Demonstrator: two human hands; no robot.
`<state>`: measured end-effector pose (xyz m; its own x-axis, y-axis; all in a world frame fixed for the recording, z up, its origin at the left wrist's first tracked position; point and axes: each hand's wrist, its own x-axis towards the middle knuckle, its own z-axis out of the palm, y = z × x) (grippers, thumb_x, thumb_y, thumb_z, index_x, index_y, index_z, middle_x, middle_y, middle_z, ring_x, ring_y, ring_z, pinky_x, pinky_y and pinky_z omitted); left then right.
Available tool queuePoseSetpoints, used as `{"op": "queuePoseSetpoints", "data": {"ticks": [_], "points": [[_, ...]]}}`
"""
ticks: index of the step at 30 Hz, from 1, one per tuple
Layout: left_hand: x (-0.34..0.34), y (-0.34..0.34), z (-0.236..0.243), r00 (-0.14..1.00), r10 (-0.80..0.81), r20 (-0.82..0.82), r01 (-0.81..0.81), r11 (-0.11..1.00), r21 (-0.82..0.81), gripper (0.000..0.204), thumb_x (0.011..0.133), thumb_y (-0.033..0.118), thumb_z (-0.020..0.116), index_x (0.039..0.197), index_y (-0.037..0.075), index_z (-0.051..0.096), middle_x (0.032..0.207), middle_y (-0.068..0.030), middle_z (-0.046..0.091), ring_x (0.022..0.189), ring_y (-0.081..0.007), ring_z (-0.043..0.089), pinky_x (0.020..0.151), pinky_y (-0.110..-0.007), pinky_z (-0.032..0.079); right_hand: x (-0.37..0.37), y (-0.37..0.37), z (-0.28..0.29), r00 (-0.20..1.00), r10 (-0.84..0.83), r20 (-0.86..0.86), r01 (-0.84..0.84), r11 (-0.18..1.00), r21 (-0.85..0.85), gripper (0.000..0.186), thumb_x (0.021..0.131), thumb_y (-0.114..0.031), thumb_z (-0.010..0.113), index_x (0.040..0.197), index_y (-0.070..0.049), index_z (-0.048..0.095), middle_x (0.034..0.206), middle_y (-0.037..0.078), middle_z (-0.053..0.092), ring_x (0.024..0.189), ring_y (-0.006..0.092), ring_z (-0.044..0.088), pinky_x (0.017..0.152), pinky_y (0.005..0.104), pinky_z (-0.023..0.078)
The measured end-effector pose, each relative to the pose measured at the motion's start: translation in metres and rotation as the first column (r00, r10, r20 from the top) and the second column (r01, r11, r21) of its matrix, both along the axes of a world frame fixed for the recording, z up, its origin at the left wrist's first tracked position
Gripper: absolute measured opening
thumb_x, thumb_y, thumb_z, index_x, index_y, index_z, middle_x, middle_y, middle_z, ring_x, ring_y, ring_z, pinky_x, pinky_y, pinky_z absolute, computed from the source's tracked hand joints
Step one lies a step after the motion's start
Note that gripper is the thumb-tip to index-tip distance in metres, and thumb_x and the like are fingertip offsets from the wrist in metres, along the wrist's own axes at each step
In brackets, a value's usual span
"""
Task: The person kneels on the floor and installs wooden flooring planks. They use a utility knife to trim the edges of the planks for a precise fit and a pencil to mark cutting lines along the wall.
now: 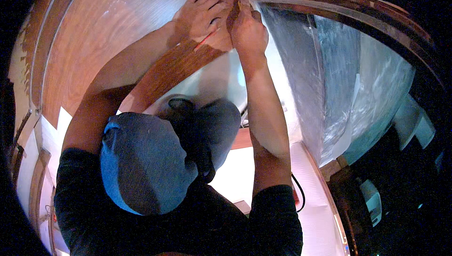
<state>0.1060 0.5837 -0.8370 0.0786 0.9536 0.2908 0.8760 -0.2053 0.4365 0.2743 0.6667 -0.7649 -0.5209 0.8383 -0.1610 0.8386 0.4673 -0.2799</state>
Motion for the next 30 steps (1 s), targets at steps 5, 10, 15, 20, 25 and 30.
{"op": "queuePoseSetpoints", "data": {"ticks": [5,10,15,20,25,30], "points": [[0.001,0.003,-0.006,0.998,0.008,-0.062,-0.008,1.0,-0.001,0.047,0.089,0.031,0.066,0.132,0.013,0.063,0.156,-0.0127,0.048,0.15,-0.0267,0.038,0.122,-0.049,0.028,-0.003,0.006,-0.017,1.0,0.014,-0.003,-0.013,0.992,0.124,0.049,0.096,-0.021,0.062,0.145,-0.024,0.057,0.1,0.024,0.072,0.085,0.043,0.072,0.073,0.0523,0.06],[0.0,0.005,-0.003,0.999,-0.016,-0.04,0.016,1.0,-0.004,0.051,0.088,0.033,0.067,0.135,0.013,0.062,0.157,-0.0131,0.047,0.151,-0.0273,0.036,0.123,-0.049,0.028,0.0,0.006,-0.027,0.995,0.089,-0.035,-0.076,0.958,0.278,0.049,0.094,-0.026,0.066,0.142,-0.026,0.057,0.097,0.017,0.074,0.078,0.0355,0.076,0.062,0.0458,0.064],[0.002,0.004,-0.011,0.999,-0.001,-0.047,0.0,1.0,-0.024,0.053,0.088,0.033,0.067,0.136,0.013,0.061,0.159,-0.0124,0.045,0.151,-0.0266,0.035,0.123,-0.048,0.027,-0.01,0.001,-0.004,0.999,-0.04,-0.019,0.041,0.998,0.045,0.048,0.098,-0.024,0.058,0.146,-0.026,0.059,0.103,0.026,0.071,0.09,0.0467,0.071,0.082,0.0545,0.059],[0.002,0.001,0.003,0.996,0.007,-0.091,-0.011,0.999,-0.05,0.052,0.088,0.032,0.067,0.136,0.013,0.061,0.158,-0.0123,0.047,0.15,-0.0262,0.036,0.123,-0.048,0.026,-0.009,0.003,-0.011,1.0,0.006,0.008,-0.007,0.995,0.096,0.05,0.097,-0.026,0.06,0.146,-0.028,0.056,0.104,0.023,0.072,0.087,0.0444,0.073,0.076,0.0523,0.061],[0.001,0.003,-0.005,0.999,-0.001,-0.047,-0.001,1.0,-0.031,0.051,0.088,0.03,0.068,0.136,0.014,0.061,0.157,-0.0129,0.048,0.15,-0.0269,0.036,0.124,-0.048,0.024,-0.008,0.004,-0.028,0.996,-0.007,0.089,-0.008,0.986,0.167,0.056,0.094,-0.035,0.064,0.148,-0.032,0.05,0.111,0.021,0.072,0.083,0.0409,0.076,0.067,0.0504,0.064],[0.002,0.002,0.002,0.999,-0.001,-0.051,-0.001,0.999,-0.037,0.05,0.088,0.029,0.069,0.134,0.012,0.062,0.157,-0.0137,0.046,0.15,-0.0277,0.036,0.125,-0.049,0.024,-0.016,0.002,-0.022,0.99,-0.045,0.13,0.028,0.991,0.129,0.058,0.092,-0.038,0.066,0.148,-0.032,0.051,0.111,0.023,0.072,0.082,0.0415,0.075,0.067,0.0521,0.063]]}}
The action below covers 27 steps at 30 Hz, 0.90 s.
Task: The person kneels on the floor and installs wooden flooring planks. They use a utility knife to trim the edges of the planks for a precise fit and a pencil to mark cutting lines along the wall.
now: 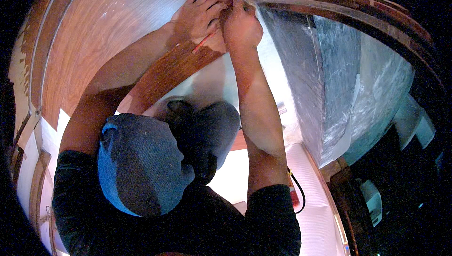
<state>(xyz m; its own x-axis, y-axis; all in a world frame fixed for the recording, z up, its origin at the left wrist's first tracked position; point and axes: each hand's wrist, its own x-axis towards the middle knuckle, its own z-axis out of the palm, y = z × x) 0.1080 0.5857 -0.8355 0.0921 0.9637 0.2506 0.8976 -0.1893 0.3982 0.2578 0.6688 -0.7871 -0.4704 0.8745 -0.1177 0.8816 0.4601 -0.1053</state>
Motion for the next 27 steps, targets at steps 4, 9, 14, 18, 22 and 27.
{"op": "queuePoseSetpoints", "data": {"ticks": [4,9,14,18,22,27], "points": [[0.0,0.001,-0.002,1.0,-0.011,-0.007,0.011,1.0,0.007,0.05,0.088,0.029,0.069,0.134,0.011,0.061,0.159,-0.0145,0.044,0.151,-0.0282,0.034,0.125,-0.048,0.023,0.001,0.003,0.002,0.997,0.03,-0.069,-0.028,0.999,0.035,0.055,0.092,-0.037,0.067,0.146,-0.031,0.054,0.108,0.024,0.073,0.082,0.0428,0.075,0.068,0.0522,0.063],[-0.001,0.001,0.003,1.0,-0.02,-0.02,0.019,0.999,-0.038,0.053,0.088,0.029,0.068,0.137,0.011,0.059,0.161,-0.0152,0.041,0.153,-0.0287,0.032,0.126,-0.048,0.023,-0.003,0.004,0.016,0.997,0.003,-0.071,-0.005,0.999,-0.036,0.045,0.096,-0.021,0.057,0.141,-0.025,0.061,0.1,0.025,0.073,0.088,0.0447,0.073,0.078,0.0529,0.061],[-0.002,-0.001,0.002,1.0,-0.028,-0.013,0.027,0.998,-0.057,0.054,0.09,0.032,0.066,0.14,0.011,0.057,0.161,-0.0151,0.041,0.153,-0.0286,0.032,0.126,-0.048,0.023,0.003,0.001,0.016,0.997,0.004,-0.078,-0.007,0.999,-0.038,0.045,0.096,-0.02,0.057,0.141,-0.025,0.061,0.102,0.024,0.074,0.088,0.0436,0.074,0.078,0.0525,0.061],[-0.001,0.002,-0.005,0.999,-0.03,-0.032,0.028,0.998,-0.062,0.054,0.091,0.033,0.065,0.14,0.011,0.057,0.162,-0.015,0.039,0.154,-0.0285,0.03,0.126,-0.048,0.023,0.008,0.005,0.007,0.994,0.046,-0.1,-0.044,0.999,0.027,0.045,0.096,-0.02,0.057,0.14,-0.025,0.062,0.102,0.023,0.074,0.088,0.0427,0.074,0.079,0.0519,0.061],[0.0,0.002,-0.01,0.999,-0.014,-0.031,0.011,0.995,-0.101,0.055,0.092,0.033,0.064,0.141,0.011,0.057,0.163,-0.0144,0.038,0.154,-0.0281,0.029,0.126,-0.047,0.023,0.0,0.013,0.023,0.998,0.042,-0.039,-0.045,0.997,-0.07,0.045,0.096,-0.02,0.057,0.141,-0.026,0.062,0.103,0.024,0.074,0.092,0.0413,0.075,0.081,0.0513,0.061],[0.001,0.0,0.002,1.0,-0.027,-0.012,0.026,0.996,-0.087,0.052,0.092,0.032,0.064,0.139,0.011,0.058,0.161,-0.0146,0.04,0.154,-0.0278,0.029,0.127,-0.047,0.023,0.006,0.02,0.027,0.997,0.06,-0.037,-0.064,0.993,-0.098,0.046,0.096,-0.02,0.056,0.142,-0.025,0.061,0.103,0.025,0.074,0.091,0.0425,0.074,0.082,0.0519,0.061]]}}
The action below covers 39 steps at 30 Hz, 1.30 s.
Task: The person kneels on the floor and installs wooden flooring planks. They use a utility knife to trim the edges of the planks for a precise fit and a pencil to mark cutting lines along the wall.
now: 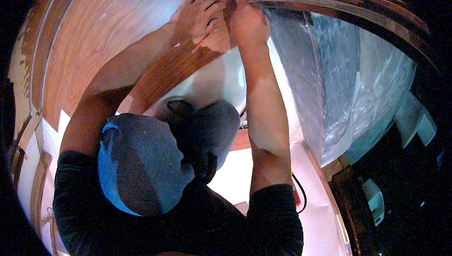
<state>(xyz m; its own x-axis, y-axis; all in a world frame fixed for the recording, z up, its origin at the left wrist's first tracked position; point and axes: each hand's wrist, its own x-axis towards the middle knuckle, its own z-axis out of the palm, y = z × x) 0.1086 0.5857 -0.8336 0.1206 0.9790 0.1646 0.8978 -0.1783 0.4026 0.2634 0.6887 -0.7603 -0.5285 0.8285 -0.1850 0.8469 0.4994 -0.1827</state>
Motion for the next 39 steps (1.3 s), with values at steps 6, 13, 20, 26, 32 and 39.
{"op": "queuePoseSetpoints", "data": {"ticks": [6,13,20,26,32,39], "points": [[-0.002,-0.001,-0.001,1.0,0.007,0.019,-0.009,0.995,0.099,0.048,0.092,0.03,0.064,0.136,0.01,0.06,0.156,-0.016,0.047,0.151,-0.0286,0.035,0.125,-0.049,0.025,-0.006,-0.022,0.0,0.993,-0.119,-0.019,0.119,0.993,-0.012,0.044,0.098,-0.021,0.055,0.141,-0.024,0.062,0.103,0.025,0.074,0.094,0.0444,0.073,0.083,0.0534,0.059],[-0.006,-0.001,-0.002,0.996,-0.007,0.085,-0.005,0.99,0.139,0.049,0.089,0.027,0.068,0.133,0.01,0.061,0.154,-0.0172,0.048,0.149,-0.0298,0.038,0.123,-0.049,0.027,-0.009,-0.014,-0.003,0.992,-0.098,-0.077,0.093,0.993,-0.071,0.044,0.097,-0.021,0.059,0.141,-0.02,0.062,0.108,0.026,0.073,0.097,0.046,0.071,0.086,0.0532,0.058],[-0.001,0.002,-0.008,1.0,0.001,0.03,-0.004,0.995,0.101,0.05,0.09,0.03,0.066,0.136,0.01,0.06,0.158,-0.0163,0.044,0.151,-0.0299,0.035,0.124,-0.049,0.026,0.0,-0.005,0.0,0.997,-0.066,-0.049,0.06,0.99,-0.128,0.048,0.096,-0.02,0.06,0.144,-0.02,0.06,0.108,0.027,0.072,0.099,0.0463,0.07,0.089,0.0539,0.057],[-0.003,0.002,-0.007,0.998,-0.013,-0.066,0.012,1.0,-0.015,0.053,0.094,0.034,0.062,0.142,0.012,0.057,0.162,-0.0152,0.04,0.155,-0.0284,0.029,0.126,-0.047,0.022,0.011,-0.007,0.004,0.998,0.061,-0.008,-0.061,0.998,-0.032,0.046,0.095,-0.02,0.06,0.141,-0.023,0.061,0.1,0.024,0.073,0.09,0.0424,0.073,0.081,0.0514,0.059],[-0.003,0.001,-0.007,1.0,-0.012,-0.024,0.012,1.0,0.005,0.054,0.093,0.033,0.062,0.144,0.013,0.055,0.164,-0.014,0.036,0.156,-0.0273,0.027,0.127,-0.046,0.021,0.032,0.0,-0.019,0.981,0.189,0.045,-0.194,0.971,0.143,0.042,0.092,-0.028,0.065,0.135,-0.028,0.066,0.09,0.018,0.075,0.075,0.0364,0.076,0.066,0.048,0.063],[-0.001,0.001,0.002,0.999,-0.004,-0.038,0.003,1.0,-0.023,0.051,0.093,0.031,0.062,0.139,0.012,0.057,0.163,-0.0144,0.037,0.155,-0.0271,0.028,0.127,-0.047,0.021,0.032,-0.001,0.004,0.973,0.161,0.168,-0.173,0.983,0.058,0.042,0.096,-0.029,0.06,0.138,-0.035,0.062,0.097,0.018,0.076,0.079,0.039,0.076,0.067,0.0518,0.063]]}}
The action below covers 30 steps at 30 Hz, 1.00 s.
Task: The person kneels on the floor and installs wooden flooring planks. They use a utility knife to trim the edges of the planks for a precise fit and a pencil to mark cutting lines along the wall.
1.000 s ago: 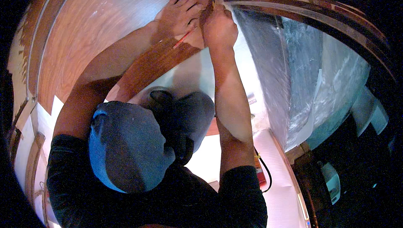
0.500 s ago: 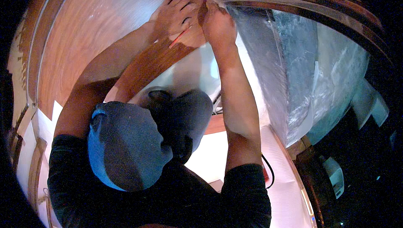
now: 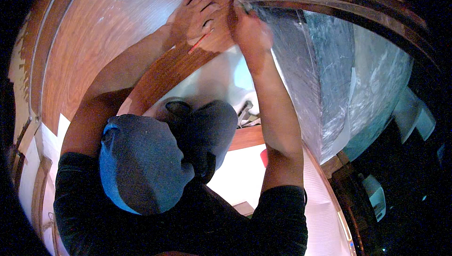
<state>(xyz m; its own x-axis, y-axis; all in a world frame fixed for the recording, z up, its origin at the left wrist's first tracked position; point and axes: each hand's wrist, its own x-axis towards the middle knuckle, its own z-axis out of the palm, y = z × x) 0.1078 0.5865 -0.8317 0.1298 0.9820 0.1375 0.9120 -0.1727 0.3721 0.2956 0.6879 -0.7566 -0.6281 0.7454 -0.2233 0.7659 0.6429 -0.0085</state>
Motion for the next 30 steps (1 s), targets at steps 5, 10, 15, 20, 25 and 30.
{"op": "queuePoseSetpoints", "data": {"ticks": [5,10,15,20,25,30], "points": [[-0.001,0.001,-0.002,0.999,-0.002,0.043,0.002,1.0,0.016,0.05,0.092,0.033,0.063,0.137,0.01,0.059,0.163,-0.0147,0.038,0.155,-0.0272,0.028,0.127,-0.046,0.021,0.009,0.005,0.0,0.998,-0.034,0.058,0.038,0.996,-0.084,0.05,0.098,-0.018,0.052,0.144,-0.036,0.057,0.109,0.02,0.074,0.092,0.0415,0.075,0.077,0.0537,0.061],[-0.004,0.001,-0.013,0.998,-0.002,0.063,-0.002,0.998,0.057,0.05,0.092,0.033,0.064,0.137,0.01,0.059,0.161,-0.0149,0.04,0.154,-0.0275,0.03,0.127,-0.046,0.022,0.004,0.004,0.008,0.989,-0.066,0.131,0.084,0.986,-0.141,0.058,0.098,-0.009,0.045,0.148,-0.038,0.053,0.114,0.02,0.072,0.099,0.0429,0.072,0.085,0.0552,0.059],[0.0,0.001,-0.005,0.998,0.02,0.051,-0.023,0.998,0.052,0.05,0.091,0.031,0.065,0.135,0.009,0.059,0.158,-0.0155,0.044,0.153,-0.0282,0.033,0.126,-0.047,0.023,0.015,0.007,-0.006,0.99,-0.007,0.14,0.016,0.998,-0.062,0.057,0.099,-0.014,0.05,0.149,-0.04,0.049,0.112,0.017,0.073,0.087,0.0405,0.076,0.072,0.0523,0.063],[-0.005,-0.002,-0.001,0.995,-0.011,0.104,0.0,0.994,0.105,0.051,0.088,0.028,0.069,0.135,0.01,0.06,0.157,-0.0143,0.046,0.151,-0.0282,0.036,0.125,-0.047,0.024,0.015,0.005,-0.003,0.988,0.022,0.15,-0.018,0.999,-0.031,0.057,0.1,-0.013,0.049,0.151,-0.038,0.048,0.11,0.016,0.073,0.082,0.0393,0.076,0.069,0.0517,0.063],[-0.001,-0.001,-0.009,0.994,0.003,0.111,-0.018,0.991,0.135,0.05,0.087,0.027,0.069,0.134,0.009,0.061,0.157,-0.014,0.047,0.151,-0.0275,0.037,0.125,-0.047,0.025,0.016,0.003,0.001,0.987,-0.02,0.158,0.029,0.998,-0.053,0.068,0.096,-0.007,0.047,0.155,-0.041,0.044,0.115,0.019,0.072,0.087,0.0412,0.075,0.075,0.0539,0.061],[0.001,-0.001,-0.003,0.997,0.041,0.067,-0.048,0.993,0.104,0.048,0.087,0.026,0.068,0.133,0.011,0.063,0.156,-0.0121,0.048,0.152,-0.0261,0.035,0.125,-0.047,0.025,0.015,-0.008,0.018,0.978,-0.033,0.204,0.041,0.998,-0.037,0.063,0.096,-0.008,0.048,0.152,-0.036,0.049,0.114,0.02,0.072,0.085,0.0413,0.074,0.074,0.0543,0.06]]}}
